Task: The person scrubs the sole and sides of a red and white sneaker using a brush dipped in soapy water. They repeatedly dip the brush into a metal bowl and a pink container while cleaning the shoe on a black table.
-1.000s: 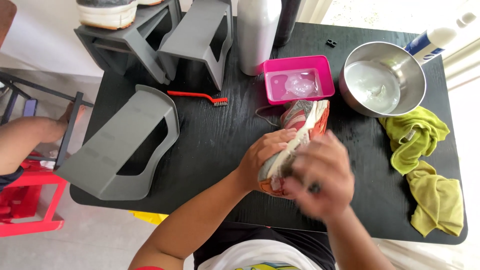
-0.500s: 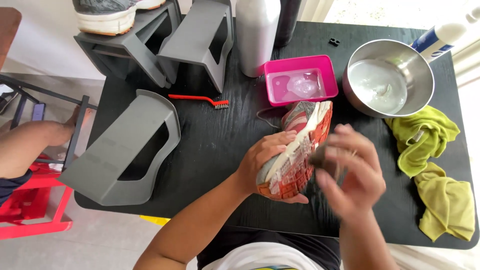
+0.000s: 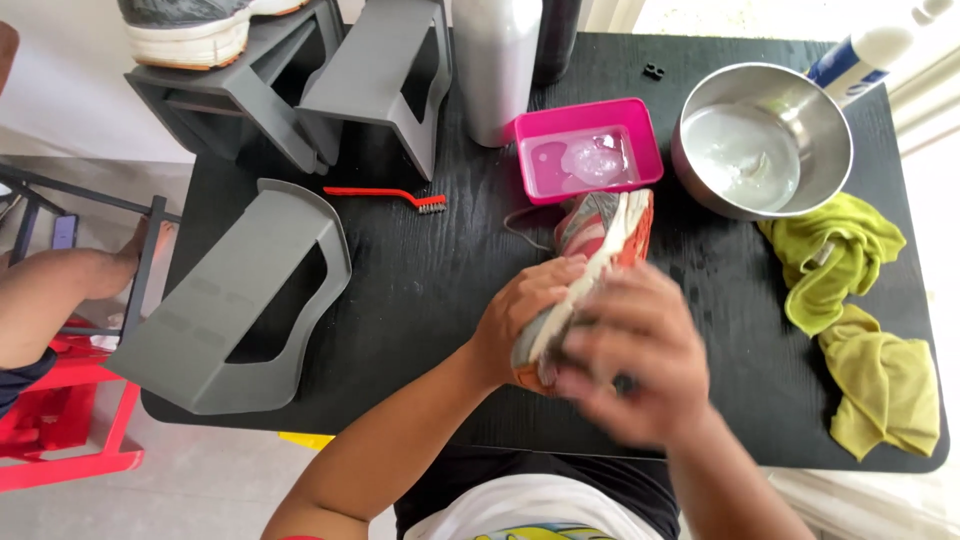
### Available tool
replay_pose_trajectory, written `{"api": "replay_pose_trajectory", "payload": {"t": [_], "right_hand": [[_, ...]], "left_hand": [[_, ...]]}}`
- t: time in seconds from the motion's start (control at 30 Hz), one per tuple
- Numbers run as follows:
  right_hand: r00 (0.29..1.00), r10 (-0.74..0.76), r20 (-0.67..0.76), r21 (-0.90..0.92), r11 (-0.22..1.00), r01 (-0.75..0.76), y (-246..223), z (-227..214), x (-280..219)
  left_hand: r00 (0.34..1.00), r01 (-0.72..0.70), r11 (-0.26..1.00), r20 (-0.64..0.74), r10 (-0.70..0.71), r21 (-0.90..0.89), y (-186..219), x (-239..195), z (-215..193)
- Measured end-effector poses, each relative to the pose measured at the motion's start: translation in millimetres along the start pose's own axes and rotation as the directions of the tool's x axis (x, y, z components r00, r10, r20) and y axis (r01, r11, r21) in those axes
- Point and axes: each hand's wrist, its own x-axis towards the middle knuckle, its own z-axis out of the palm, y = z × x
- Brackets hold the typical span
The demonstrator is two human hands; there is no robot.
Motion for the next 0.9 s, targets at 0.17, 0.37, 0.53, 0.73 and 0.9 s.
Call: {"api": "replay_pose_trajectory", "payload": {"t": [0.17,0.37,0.53,0.73,0.9], "right_hand": [[0.970,0.156,-0.188,-0.079,0.982,-0.173,7,-5,6],[0.999,0.045,-0.030,0.009,0.999,-0.044,14,0,5],[0.991,0.055,-0.125,0.018,0.998,-0.054,6,-4,6],[0.983,0.168,-0.075,-0.052,0.984,-0.172,13,-7,8],[0.964,0.164,-0.210,0.019,0.986,-0.163,-4,-10,17]], "left_hand": [[0.999,0.024,0.998,-0.048,-0.021,0.065,8,11,1],[0.999,0.031,1.000,-0.034,-0.032,-0.003,4,6,-4],[1.000,0.024,0.999,-0.014,-0.024,0.032,4,5,-7],[0.999,0.025,0.999,-0.035,-0.024,0.027,5,9,-6],[0.999,0.008,0.996,-0.046,-0.004,0.087,8,11,-5]]}}
